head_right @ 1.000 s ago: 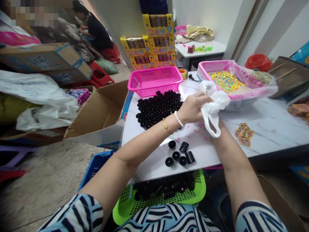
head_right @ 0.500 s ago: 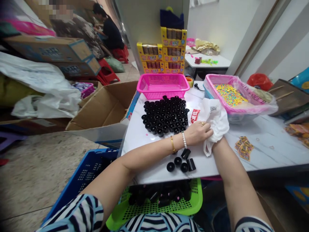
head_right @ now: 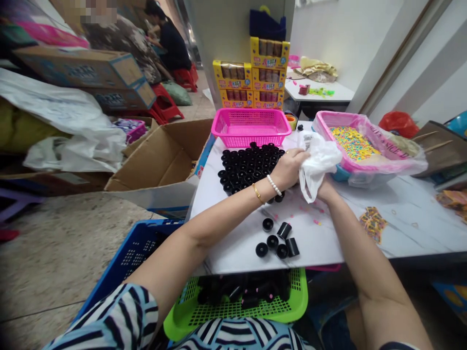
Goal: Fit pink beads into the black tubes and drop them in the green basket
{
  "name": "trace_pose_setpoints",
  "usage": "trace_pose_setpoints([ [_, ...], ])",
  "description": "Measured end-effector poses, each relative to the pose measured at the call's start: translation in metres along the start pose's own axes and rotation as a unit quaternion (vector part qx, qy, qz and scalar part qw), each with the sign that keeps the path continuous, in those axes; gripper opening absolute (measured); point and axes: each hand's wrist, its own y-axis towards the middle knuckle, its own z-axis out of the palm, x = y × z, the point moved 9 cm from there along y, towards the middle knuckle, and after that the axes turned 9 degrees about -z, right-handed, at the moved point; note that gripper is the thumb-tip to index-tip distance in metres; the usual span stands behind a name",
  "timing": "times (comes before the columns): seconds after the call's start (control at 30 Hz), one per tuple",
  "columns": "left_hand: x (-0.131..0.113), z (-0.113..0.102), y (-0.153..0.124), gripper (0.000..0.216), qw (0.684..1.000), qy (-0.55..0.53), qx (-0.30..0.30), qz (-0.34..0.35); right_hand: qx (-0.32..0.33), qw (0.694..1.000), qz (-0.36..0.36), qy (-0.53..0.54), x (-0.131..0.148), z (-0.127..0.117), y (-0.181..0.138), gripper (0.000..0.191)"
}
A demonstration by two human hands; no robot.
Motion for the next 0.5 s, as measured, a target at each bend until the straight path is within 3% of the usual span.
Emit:
trace_pose_setpoints([
  [0.1, 0.017, -0.013, 0.006, 0.032, 0.999, -0.034, -0.040, -0.013, -0.011, 0.997, -0.005, 0.077, -0.014, -0.029, -0.007, 0.039],
  [0.17, 0.018, -0.018, -0.001, 0.031, 0.997, -0.052, -0.064, 0.004, -0.082, 0.990, 0.010, 0.110, -0.028, -0.068, -0.012, 0.042],
  [0.23, 0.007, -0.016, -0.016, 0.031, 0.995, -0.046, -0.061, 0.065, -0.175, 0.978, 0.036, 0.104, -0.041, -0.111, -0.011, 0.050],
  [0.3, -0.014, -0.007, -0.039, 0.035, 0.986, -0.011, -0.031, 0.161, -0.214, 0.973, 0.072, 0.045, -0.048, -0.138, -0.001, 0.060],
  [0.4, -0.039, 0.012, -0.072, 0.037, 0.961, 0.042, 0.028, 0.271, -0.162, 0.979, 0.106, -0.057, -0.047, -0.142, 0.032, 0.061],
  [0.5, -0.050, 0.022, -0.088, 0.032, 0.947, 0.057, 0.061, 0.309, -0.087, 0.984, 0.108, -0.110, -0.039, -0.121, 0.063, 0.043],
])
